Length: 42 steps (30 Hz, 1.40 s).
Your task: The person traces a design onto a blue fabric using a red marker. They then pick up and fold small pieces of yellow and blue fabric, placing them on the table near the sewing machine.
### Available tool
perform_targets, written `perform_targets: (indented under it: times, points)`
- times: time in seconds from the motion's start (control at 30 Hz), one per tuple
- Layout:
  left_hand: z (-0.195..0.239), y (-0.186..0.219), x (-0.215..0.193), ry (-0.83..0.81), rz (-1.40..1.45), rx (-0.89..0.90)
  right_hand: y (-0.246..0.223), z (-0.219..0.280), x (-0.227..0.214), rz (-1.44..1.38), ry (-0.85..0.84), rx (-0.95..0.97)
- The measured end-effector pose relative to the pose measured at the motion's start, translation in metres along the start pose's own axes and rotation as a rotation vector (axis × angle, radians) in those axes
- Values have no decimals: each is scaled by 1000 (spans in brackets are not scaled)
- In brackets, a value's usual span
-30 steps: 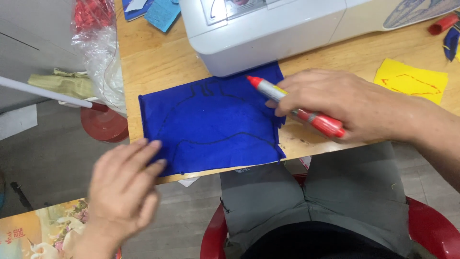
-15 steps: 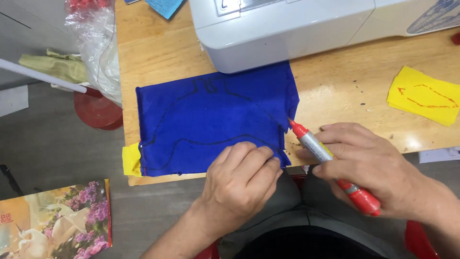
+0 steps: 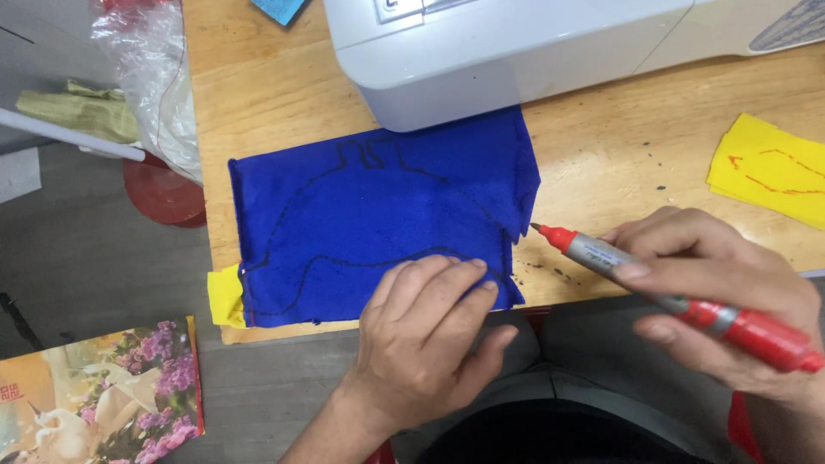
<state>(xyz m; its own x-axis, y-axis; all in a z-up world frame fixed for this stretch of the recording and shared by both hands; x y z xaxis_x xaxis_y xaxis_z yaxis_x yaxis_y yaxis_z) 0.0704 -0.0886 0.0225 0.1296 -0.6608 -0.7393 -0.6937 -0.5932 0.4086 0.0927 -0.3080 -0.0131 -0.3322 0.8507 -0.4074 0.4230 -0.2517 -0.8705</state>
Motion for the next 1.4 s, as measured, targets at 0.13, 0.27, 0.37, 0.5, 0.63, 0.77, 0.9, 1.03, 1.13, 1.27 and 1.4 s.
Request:
perform_targets:
  times: [0.13, 0.27, 0.37, 0.5, 0.63, 0.77, 0.9, 1.03, 1.13, 1.27, 1.4]
  points:
    - [2, 0, 5, -36, -39, 22, -5, -8, 4, -76, 86, 92]
    - [0, -1, -2, -8, 8, 7, -3, -13, 9, -138, 163, 123]
    - [-1, -1, -2, -50, 17, 16, -8, -20, 15, -111, 138, 65]
    - [0, -3, 5, -139, -3, 25, -19, -28, 22, -42, 113, 31]
    - [1, -6, 5, -146, 14, 27, -22, -33, 26, 18, 88, 19]
    - [3, -6, 6, -133, 0, 34, -25, -37, 28, 13, 56, 12]
    - [3, -7, 5, -139, 21, 30, -13, -26, 22, -51, 103, 27]
    - [3, -7, 4, -142, 33, 21, -17, -28, 22, -45, 110, 13]
    - [4, -7, 4, -146, 28, 24, -21, -33, 26, 48, 49, 14]
    - [4, -8, 4, -164, 35, 26, -12, -26, 22, -52, 99, 46]
    - [4, -8, 4, -153, 37, 24, -24, -35, 28, -12, 69, 8]
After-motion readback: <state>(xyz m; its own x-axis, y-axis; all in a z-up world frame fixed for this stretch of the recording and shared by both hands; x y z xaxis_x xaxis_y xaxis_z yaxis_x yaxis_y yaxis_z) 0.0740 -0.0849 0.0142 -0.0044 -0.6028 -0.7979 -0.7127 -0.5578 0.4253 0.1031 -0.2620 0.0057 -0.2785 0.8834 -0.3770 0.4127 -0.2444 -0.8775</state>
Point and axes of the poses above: each hand's wrist, its own z-axis away from the middle knuckle, its own x-axis out of the palm, y = z × x, the point moved 8 cm from there along -z, towards the middle knuckle, and after that the axes turned 3 degrees about -z, right-handed, at the moved point
